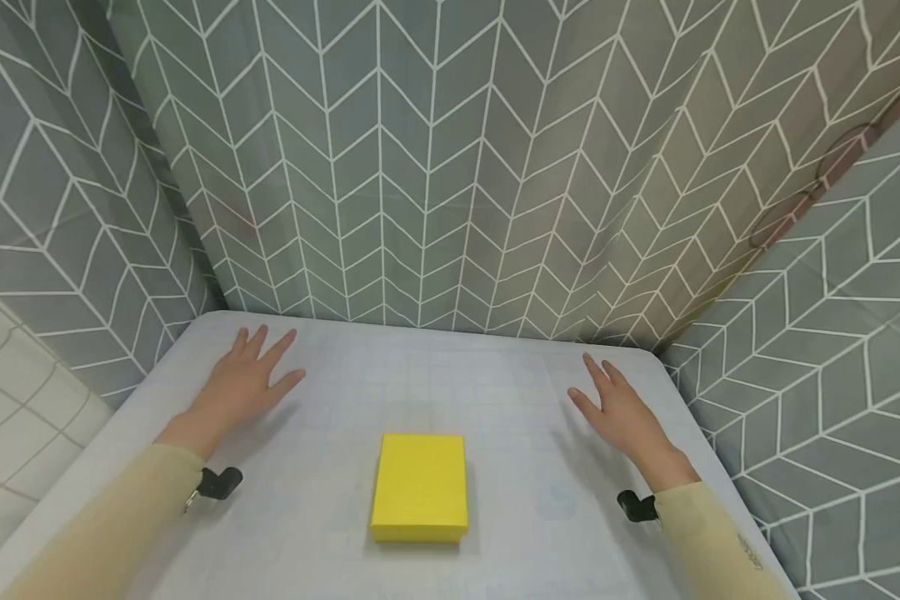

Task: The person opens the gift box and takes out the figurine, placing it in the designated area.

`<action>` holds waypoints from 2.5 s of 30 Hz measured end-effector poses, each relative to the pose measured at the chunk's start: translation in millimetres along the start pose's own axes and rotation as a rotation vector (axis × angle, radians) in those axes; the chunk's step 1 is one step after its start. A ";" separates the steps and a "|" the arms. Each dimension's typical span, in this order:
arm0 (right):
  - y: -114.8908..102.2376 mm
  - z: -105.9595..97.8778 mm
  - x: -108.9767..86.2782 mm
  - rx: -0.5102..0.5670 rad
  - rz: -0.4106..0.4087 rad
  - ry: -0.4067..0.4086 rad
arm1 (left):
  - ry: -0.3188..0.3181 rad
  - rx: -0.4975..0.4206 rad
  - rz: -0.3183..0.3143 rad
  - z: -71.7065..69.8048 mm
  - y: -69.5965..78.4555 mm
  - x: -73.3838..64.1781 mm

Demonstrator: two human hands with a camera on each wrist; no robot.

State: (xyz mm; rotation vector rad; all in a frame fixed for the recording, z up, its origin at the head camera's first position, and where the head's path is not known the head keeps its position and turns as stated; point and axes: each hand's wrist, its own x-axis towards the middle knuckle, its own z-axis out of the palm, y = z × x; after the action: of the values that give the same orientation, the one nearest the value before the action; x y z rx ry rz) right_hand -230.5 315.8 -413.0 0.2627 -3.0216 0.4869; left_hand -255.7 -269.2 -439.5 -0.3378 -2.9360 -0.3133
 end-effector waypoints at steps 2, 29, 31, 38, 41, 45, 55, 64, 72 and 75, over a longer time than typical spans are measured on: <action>-4.9 1.7 -4.8 0.018 -0.015 0.024 | 0.014 -0.006 0.005 3.9 1.5 -3.2; -62.0 26.0 -49.4 0.160 -0.139 0.144 | 0.080 -0.248 -0.018 15.0 58.3 -50.8; -67.1 27.5 -52.3 0.170 -0.154 0.154 | 0.079 -0.255 -0.015 15.8 61.9 -53.4; -81.3 36.4 -61.1 0.207 -0.173 0.152 | 0.078 -0.264 -0.013 20.9 76.3 -63.9; -86.9 42.1 -64.3 0.212 -0.178 0.145 | 0.079 -0.282 -0.008 23.4 83.4 -69.8; -96.0 46.9 -69.3 0.233 -0.176 0.125 | 0.083 -0.304 -0.009 25.7 94.7 -76.7; -119.8 53.8 -80.5 0.345 -0.123 0.052 | 0.014 -0.429 -0.079 25.8 127.2 -90.0; -133.8 65.6 -85.9 0.407 -0.137 -0.014 | -0.070 -0.524 -0.148 21.9 150.6 -99.0; -140.5 73.3 -88.2 0.502 -0.153 -0.124 | -0.133 -0.588 -0.133 24.1 162.9 -109.2; -142.4 76.4 -88.7 0.519 -0.144 -0.161 | -0.145 -0.593 -0.098 28.9 165.1 -111.0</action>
State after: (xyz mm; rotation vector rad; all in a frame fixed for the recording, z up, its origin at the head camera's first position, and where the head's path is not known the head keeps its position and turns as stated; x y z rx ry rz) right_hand -121.0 172.3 -450.4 0.5643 -2.9334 1.2849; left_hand -113.5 -128.2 -457.5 -0.2962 -2.9379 -1.2255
